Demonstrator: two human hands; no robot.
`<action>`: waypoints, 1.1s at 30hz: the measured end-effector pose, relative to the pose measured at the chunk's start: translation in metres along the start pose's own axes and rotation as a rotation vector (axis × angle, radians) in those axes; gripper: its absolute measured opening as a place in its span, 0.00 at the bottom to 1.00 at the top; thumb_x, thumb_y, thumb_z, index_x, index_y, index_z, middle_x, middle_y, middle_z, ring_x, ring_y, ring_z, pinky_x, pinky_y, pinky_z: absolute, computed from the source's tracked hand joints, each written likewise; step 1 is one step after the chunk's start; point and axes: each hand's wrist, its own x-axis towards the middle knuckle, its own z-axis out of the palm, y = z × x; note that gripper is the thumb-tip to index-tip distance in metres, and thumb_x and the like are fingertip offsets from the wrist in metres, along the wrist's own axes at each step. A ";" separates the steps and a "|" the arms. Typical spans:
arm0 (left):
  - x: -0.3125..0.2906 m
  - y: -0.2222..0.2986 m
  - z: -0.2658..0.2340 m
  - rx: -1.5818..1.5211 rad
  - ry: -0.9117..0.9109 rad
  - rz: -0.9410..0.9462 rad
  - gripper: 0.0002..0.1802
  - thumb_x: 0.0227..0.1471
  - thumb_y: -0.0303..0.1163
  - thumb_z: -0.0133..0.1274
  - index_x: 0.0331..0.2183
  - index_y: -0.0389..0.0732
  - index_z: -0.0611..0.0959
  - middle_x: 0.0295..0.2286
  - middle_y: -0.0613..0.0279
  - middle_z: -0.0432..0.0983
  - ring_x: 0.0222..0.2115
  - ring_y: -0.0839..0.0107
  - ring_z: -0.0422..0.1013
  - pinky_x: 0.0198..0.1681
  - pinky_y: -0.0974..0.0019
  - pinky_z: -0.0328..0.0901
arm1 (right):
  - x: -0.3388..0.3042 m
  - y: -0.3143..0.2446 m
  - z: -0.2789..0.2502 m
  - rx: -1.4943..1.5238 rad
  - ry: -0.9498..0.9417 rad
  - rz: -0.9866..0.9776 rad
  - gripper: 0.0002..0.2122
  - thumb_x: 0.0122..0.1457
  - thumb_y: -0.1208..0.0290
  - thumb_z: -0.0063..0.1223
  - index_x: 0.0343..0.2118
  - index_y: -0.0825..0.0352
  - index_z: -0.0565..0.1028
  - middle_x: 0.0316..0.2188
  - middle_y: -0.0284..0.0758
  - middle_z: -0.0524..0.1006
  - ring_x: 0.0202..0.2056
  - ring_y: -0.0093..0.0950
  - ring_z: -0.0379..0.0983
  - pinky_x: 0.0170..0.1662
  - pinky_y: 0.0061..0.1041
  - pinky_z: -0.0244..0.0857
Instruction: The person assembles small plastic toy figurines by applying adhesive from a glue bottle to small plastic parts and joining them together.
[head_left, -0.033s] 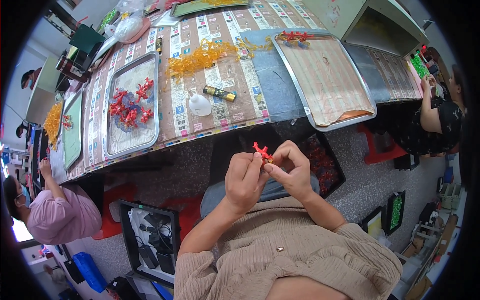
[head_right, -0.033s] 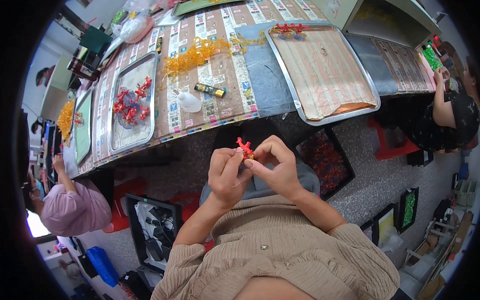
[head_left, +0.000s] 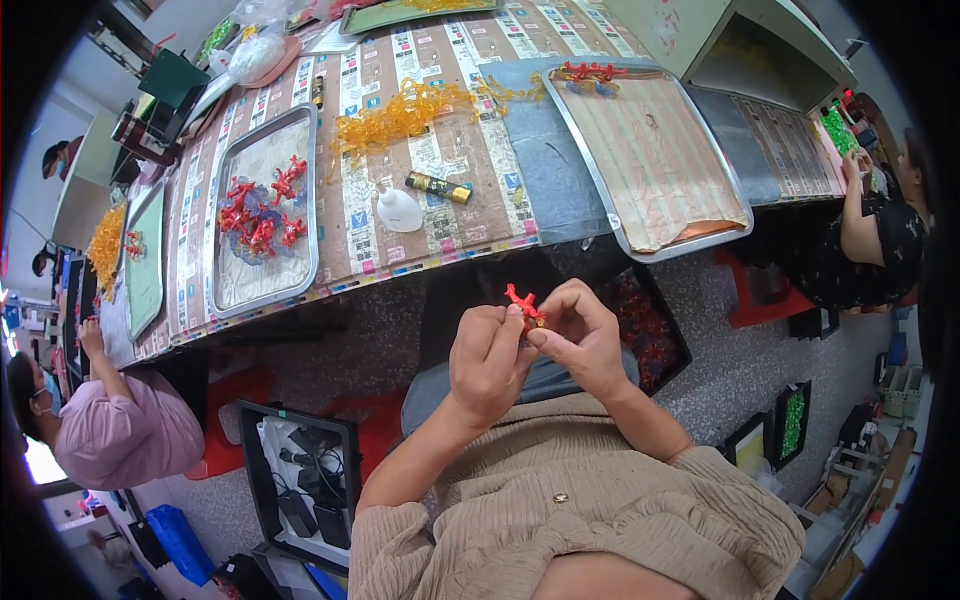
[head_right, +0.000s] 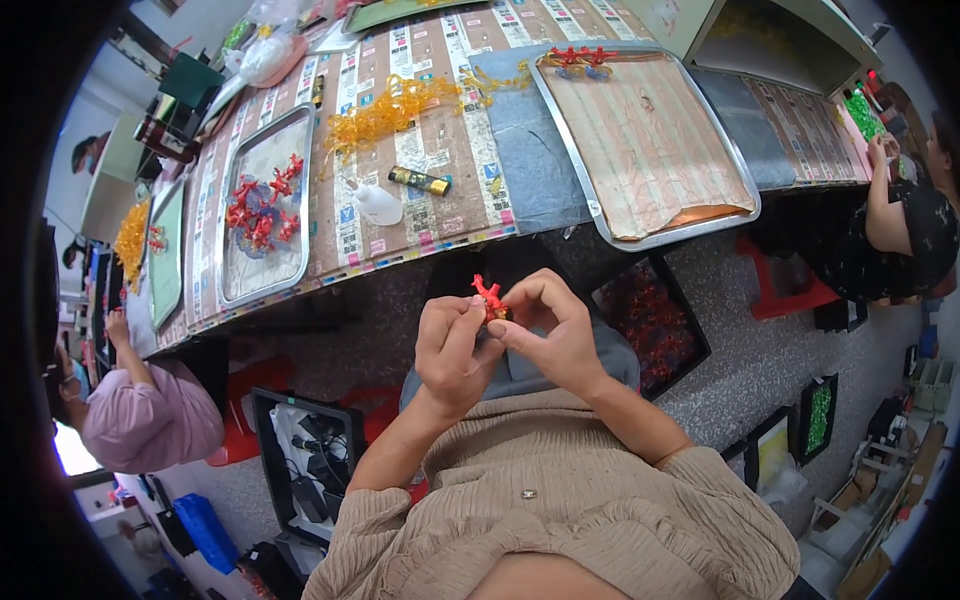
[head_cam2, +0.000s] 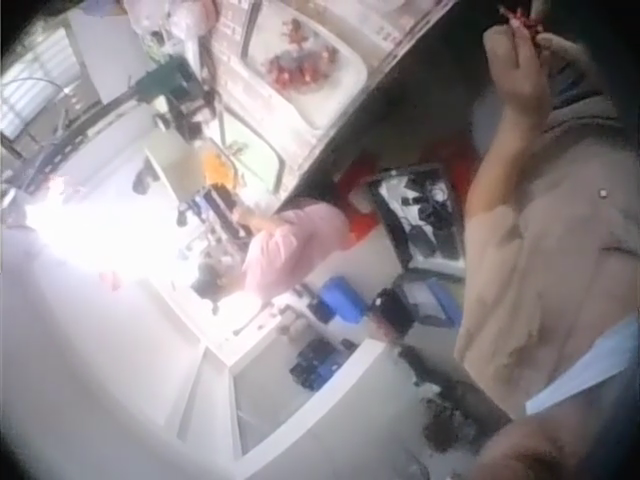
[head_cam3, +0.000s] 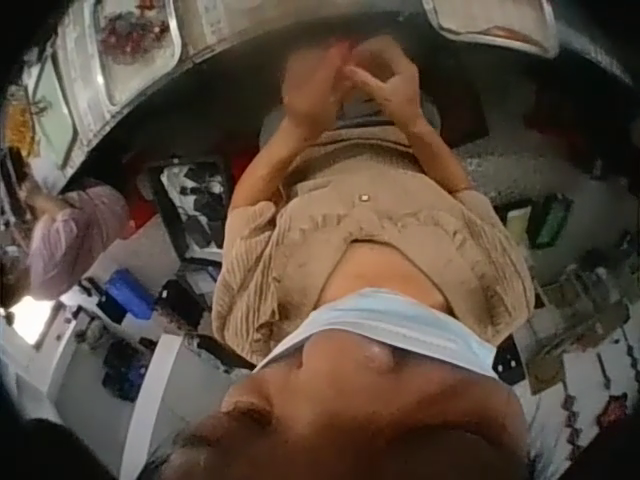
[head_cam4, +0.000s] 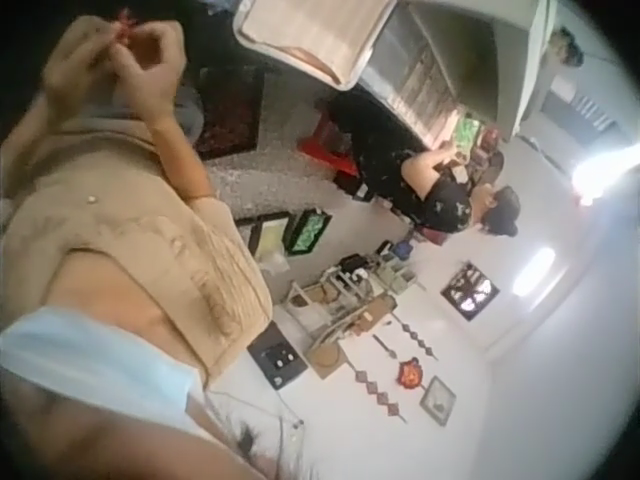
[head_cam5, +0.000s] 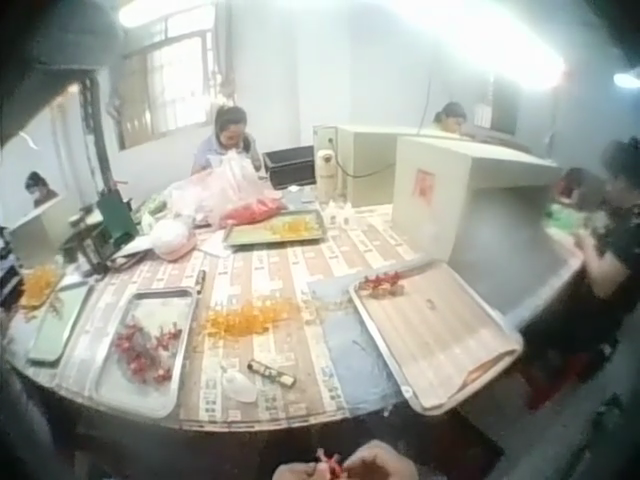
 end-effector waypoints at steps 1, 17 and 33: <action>0.000 0.000 0.000 0.000 -0.002 0.002 0.20 0.30 0.18 0.64 0.32 0.28 0.79 0.26 0.53 0.70 0.28 0.59 0.70 0.29 0.65 0.67 | 0.001 0.000 0.000 0.167 -0.024 0.103 0.09 0.50 0.79 0.62 0.31 0.69 0.71 0.34 0.32 0.68 0.32 0.17 0.65 0.35 0.16 0.63; -0.001 0.002 -0.003 0.018 -0.018 0.036 0.21 0.30 0.18 0.64 0.34 0.26 0.79 0.27 0.54 0.70 0.30 0.59 0.70 0.29 0.65 0.68 | -0.001 -0.001 -0.001 0.177 -0.068 0.031 0.09 0.51 0.80 0.60 0.34 0.71 0.73 0.36 0.32 0.69 0.37 0.19 0.70 0.40 0.17 0.68; -0.013 0.012 -0.001 -0.709 0.065 -0.797 0.11 0.44 0.21 0.62 0.33 0.33 0.80 0.31 0.66 0.70 0.29 0.78 0.67 0.35 0.77 0.63 | -0.005 0.006 -0.002 0.204 -0.008 0.085 0.11 0.53 0.77 0.60 0.37 0.70 0.72 0.36 0.30 0.68 0.36 0.17 0.68 0.39 0.16 0.66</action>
